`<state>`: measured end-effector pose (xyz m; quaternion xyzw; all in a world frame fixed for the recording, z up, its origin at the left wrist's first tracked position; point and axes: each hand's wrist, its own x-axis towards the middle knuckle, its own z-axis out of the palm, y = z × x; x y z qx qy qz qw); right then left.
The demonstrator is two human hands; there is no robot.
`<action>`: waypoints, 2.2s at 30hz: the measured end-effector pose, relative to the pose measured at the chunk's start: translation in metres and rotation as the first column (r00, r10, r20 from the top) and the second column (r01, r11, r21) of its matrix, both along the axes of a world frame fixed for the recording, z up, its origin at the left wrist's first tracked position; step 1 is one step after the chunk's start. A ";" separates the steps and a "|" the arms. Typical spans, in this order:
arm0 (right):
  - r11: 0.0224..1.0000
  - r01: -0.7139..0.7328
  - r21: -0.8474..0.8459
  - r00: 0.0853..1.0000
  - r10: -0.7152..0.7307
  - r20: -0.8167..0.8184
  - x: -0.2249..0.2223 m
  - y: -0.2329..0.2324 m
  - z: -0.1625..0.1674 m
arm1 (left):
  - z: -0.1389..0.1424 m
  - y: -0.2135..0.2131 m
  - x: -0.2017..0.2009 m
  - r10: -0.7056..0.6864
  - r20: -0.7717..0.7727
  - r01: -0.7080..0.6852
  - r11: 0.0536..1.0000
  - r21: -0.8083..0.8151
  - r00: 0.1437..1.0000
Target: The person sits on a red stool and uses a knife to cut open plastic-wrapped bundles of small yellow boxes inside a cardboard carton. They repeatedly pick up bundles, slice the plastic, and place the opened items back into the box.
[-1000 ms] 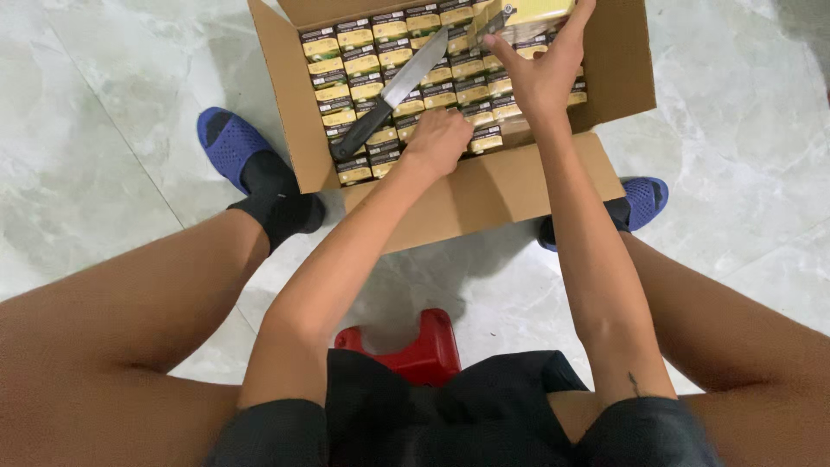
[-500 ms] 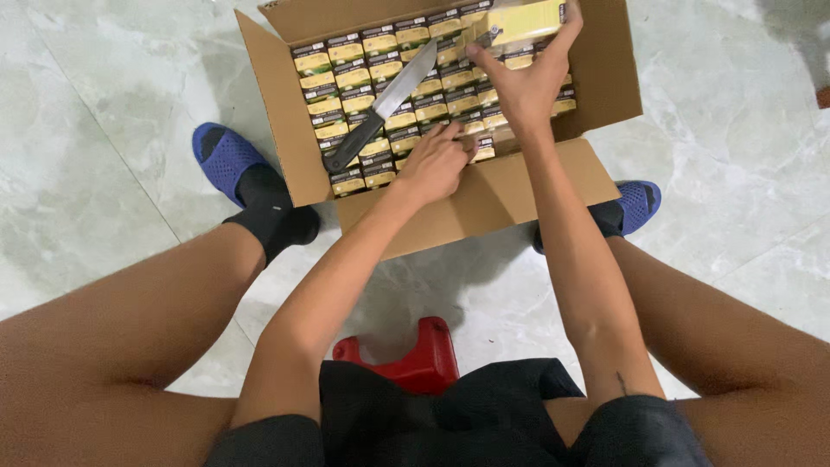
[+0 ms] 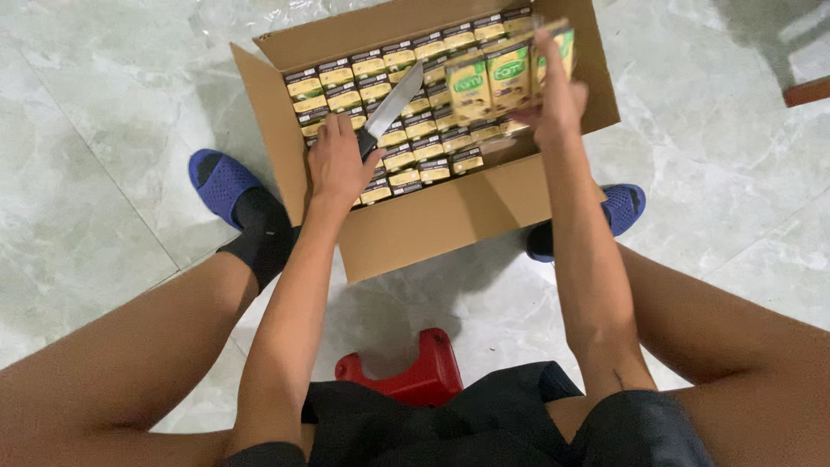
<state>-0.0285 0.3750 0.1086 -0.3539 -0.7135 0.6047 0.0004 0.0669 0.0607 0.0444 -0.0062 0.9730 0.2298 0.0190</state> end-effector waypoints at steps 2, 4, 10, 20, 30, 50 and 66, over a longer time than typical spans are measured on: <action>0.994 0.022 -0.105 0.997 -0.013 0.081 0.009 -0.006 -0.010 | -0.006 0.000 0.000 -0.043 -0.026 0.043 0.999 0.013 0.999; 0.985 0.042 -0.167 0.993 -0.023 0.115 0.018 -0.009 -0.022 | -0.011 0.001 0.000 -0.017 -0.054 0.017 1.000 -0.010 0.998; 0.964 -0.189 0.185 0.982 0.181 0.061 0.054 -0.003 -0.039 | 0.006 0.026 0.003 0.058 0.140 -0.089 0.971 0.223 0.988; 0.381 -0.324 0.866 0.690 0.721 -0.059 0.066 0.004 -0.037 | 0.031 0.096 0.020 -0.177 -0.010 0.158 0.853 0.498 0.984; 0.344 -0.414 0.843 0.638 0.770 -0.001 0.038 -0.018 -0.067 | 0.060 0.106 0.030 -0.096 0.261 -0.037 0.886 0.462 0.961; 0.399 -0.404 0.823 0.697 0.717 -0.005 0.046 -0.040 -0.080 | 0.097 0.072 0.029 -0.223 0.207 0.228 0.974 -0.001 0.952; 0.347 -0.375 0.859 0.653 0.757 -0.021 0.039 -0.037 -0.087 | 0.092 0.090 0.005 -0.286 -0.003 0.285 0.954 0.095 0.958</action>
